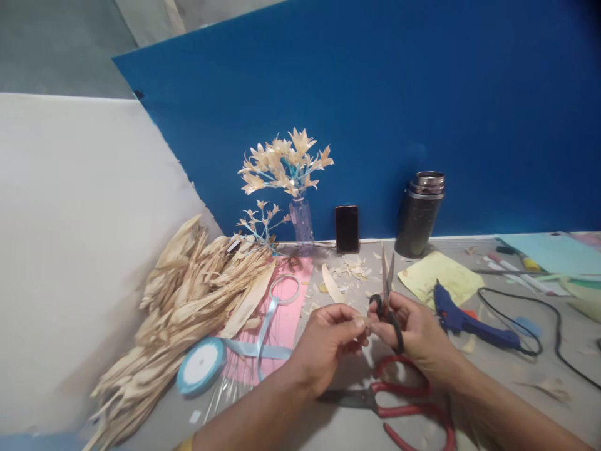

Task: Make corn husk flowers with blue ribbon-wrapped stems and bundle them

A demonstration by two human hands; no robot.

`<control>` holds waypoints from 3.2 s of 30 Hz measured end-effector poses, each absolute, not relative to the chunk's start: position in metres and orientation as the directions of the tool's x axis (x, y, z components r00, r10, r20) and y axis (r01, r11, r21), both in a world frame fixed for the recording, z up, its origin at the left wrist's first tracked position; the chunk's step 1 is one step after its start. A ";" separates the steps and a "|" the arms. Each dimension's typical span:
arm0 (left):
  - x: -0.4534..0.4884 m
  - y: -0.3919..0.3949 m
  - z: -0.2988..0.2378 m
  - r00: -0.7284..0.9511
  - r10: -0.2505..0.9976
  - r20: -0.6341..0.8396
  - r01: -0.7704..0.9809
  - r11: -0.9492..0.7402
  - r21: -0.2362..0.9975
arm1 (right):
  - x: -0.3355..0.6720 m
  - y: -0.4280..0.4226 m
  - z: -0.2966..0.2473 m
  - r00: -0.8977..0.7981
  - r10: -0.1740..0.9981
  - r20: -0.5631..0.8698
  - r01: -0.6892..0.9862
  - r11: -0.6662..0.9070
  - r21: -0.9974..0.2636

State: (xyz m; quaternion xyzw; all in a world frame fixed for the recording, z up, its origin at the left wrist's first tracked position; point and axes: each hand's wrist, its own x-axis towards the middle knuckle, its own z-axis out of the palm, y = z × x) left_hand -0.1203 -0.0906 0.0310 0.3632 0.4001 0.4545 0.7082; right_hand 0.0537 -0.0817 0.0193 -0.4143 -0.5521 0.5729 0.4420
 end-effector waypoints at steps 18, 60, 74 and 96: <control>-0.123 -0.081 0.014 0.268 0.908 -0.323 -0.313 0.399 0.862 | 0.062 -0.070 0.016 -0.224 0.970 -0.090 -0.048 -0.104 -0.993; -0.122 -0.076 0.021 0.061 0.992 -0.106 -0.608 0.121 0.785 | 0.027 -0.094 -0.002 -0.384 0.869 -0.314 0.193 -0.257 -0.947; -0.123 -0.076 0.023 0.073 0.991 -0.112 -0.579 0.133 0.805 | 0.025 -0.096 0.003 -0.410 0.843 -0.348 0.142 -0.317 -0.938; -0.147 -0.070 0.039 0.191 0.969 -0.157 -0.495 0.233 0.837 | 0.057 -0.085 0.020 -0.648 0.745 -0.158 0.214 -0.021 -0.977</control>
